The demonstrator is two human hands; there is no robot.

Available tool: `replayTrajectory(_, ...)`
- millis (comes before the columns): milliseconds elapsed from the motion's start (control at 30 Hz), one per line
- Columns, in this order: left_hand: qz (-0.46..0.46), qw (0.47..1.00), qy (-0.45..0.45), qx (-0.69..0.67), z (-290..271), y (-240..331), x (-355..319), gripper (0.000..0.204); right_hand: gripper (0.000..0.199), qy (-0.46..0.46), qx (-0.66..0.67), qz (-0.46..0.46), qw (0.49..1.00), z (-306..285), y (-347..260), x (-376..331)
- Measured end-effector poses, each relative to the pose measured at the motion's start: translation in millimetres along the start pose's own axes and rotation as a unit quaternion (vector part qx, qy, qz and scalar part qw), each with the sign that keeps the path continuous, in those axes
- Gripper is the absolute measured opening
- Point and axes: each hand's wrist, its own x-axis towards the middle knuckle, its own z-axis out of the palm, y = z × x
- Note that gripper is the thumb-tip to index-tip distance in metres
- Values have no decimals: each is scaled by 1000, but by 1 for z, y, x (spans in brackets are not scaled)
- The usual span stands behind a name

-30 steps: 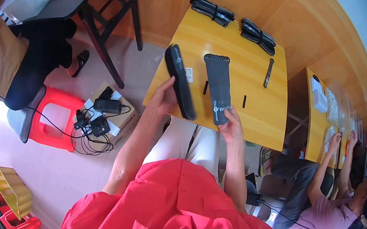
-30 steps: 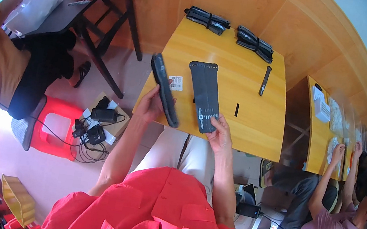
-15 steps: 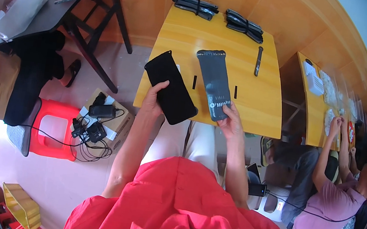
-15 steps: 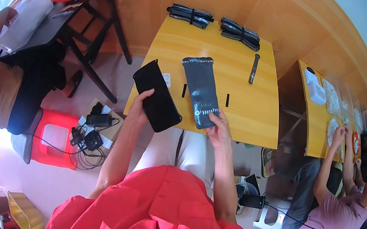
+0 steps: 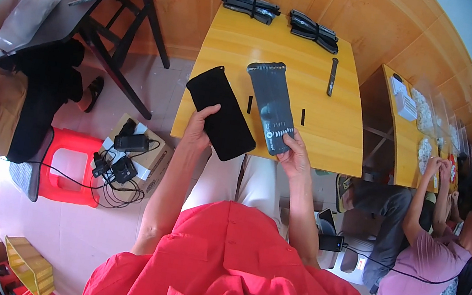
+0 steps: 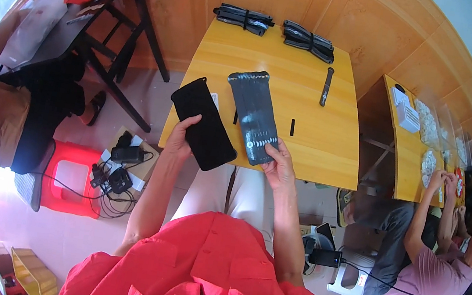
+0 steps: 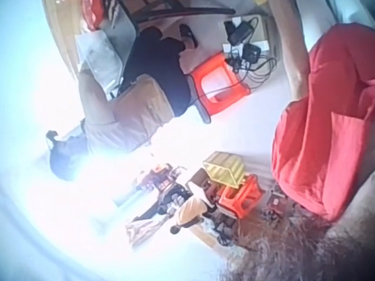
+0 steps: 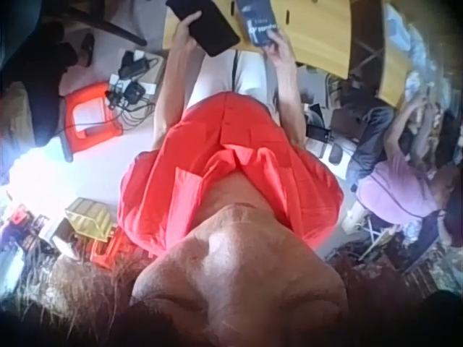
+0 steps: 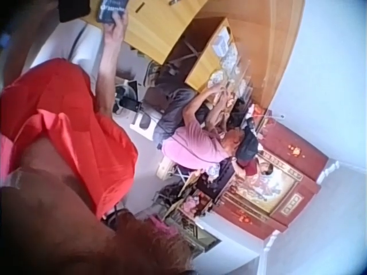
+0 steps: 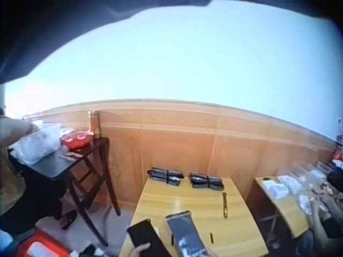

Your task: Inspecting and sorting black plastic components at a workstation.

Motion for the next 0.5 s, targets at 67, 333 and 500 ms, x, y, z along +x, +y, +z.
replayTrajectory(67,6,1000,-2,8,3,-1,-1,35,31,1,7,-6,1000,1,0,0)
replayTrajectory(333,17,1000,-10,20,2,-4,3,37,31,-11,5,-4,1000,1,-1,1)
replayTrajectory(500,35,998,-6,54,4,-6,4,38,31,-4,6,-3,1000,12,-3,-3)
